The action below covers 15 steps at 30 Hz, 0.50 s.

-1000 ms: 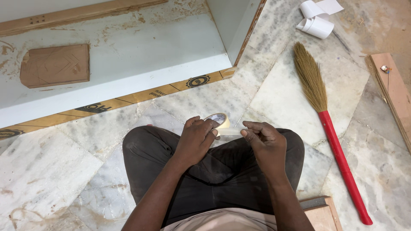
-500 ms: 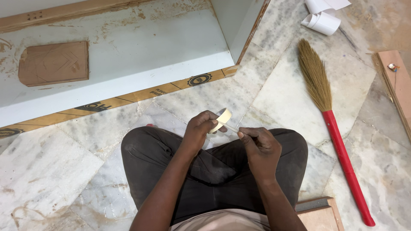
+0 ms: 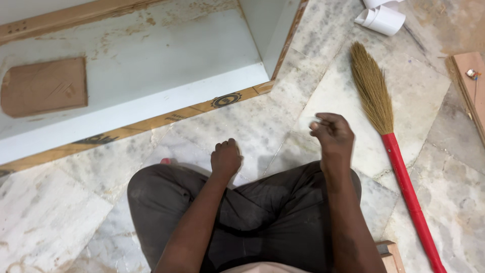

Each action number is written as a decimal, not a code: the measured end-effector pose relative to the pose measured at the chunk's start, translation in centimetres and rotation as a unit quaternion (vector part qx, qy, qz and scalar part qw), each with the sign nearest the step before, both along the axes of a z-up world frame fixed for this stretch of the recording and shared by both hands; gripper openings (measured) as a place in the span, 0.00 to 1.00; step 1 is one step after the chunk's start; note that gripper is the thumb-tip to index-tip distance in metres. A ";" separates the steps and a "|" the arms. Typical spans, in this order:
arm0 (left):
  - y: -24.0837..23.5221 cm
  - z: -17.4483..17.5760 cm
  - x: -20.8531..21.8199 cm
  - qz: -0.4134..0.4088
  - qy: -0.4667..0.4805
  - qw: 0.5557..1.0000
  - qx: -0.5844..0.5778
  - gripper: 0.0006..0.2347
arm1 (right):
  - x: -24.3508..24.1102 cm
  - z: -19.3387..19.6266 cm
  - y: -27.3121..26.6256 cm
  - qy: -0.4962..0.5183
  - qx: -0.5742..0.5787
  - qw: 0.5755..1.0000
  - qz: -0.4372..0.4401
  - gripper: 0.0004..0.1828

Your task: The person sits on the floor and applies masking tape to the bottom edge of a white cabinet. They tear off pieces of tape and press them along the edge, smoothing them down with their fingers.

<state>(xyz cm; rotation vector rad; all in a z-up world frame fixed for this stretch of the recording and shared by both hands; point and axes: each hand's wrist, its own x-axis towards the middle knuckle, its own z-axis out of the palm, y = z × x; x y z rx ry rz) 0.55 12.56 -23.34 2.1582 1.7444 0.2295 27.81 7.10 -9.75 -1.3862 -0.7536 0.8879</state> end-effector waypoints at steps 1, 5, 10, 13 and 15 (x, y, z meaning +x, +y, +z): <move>0.2 0.1 0.6 -0.002 -0.031 0.999 0.028 0.17 | 0.7 -2.1 2.0 -0.022 0.007 1.000 0.010 0.14; 2.8 2.0 4.2 0.045 -0.207 0.977 -0.019 0.20 | 1.7 -9.3 6.9 -0.080 -0.023 0.996 0.025 0.15; 8.5 3.1 10.2 0.136 -0.379 0.901 -0.162 0.21 | -0.6 -13.4 11.6 -0.148 -0.004 0.988 0.032 0.14; 10.9 2.1 11.8 0.103 -0.315 0.938 -0.102 0.17 | -1.3 -15.1 13.1 -0.073 -0.008 0.997 0.022 0.14; 11.9 1.1 12.2 0.089 -0.274 0.955 -0.077 0.13 | -1.3 -16.5 13.6 -0.008 -0.035 0.999 0.009 0.14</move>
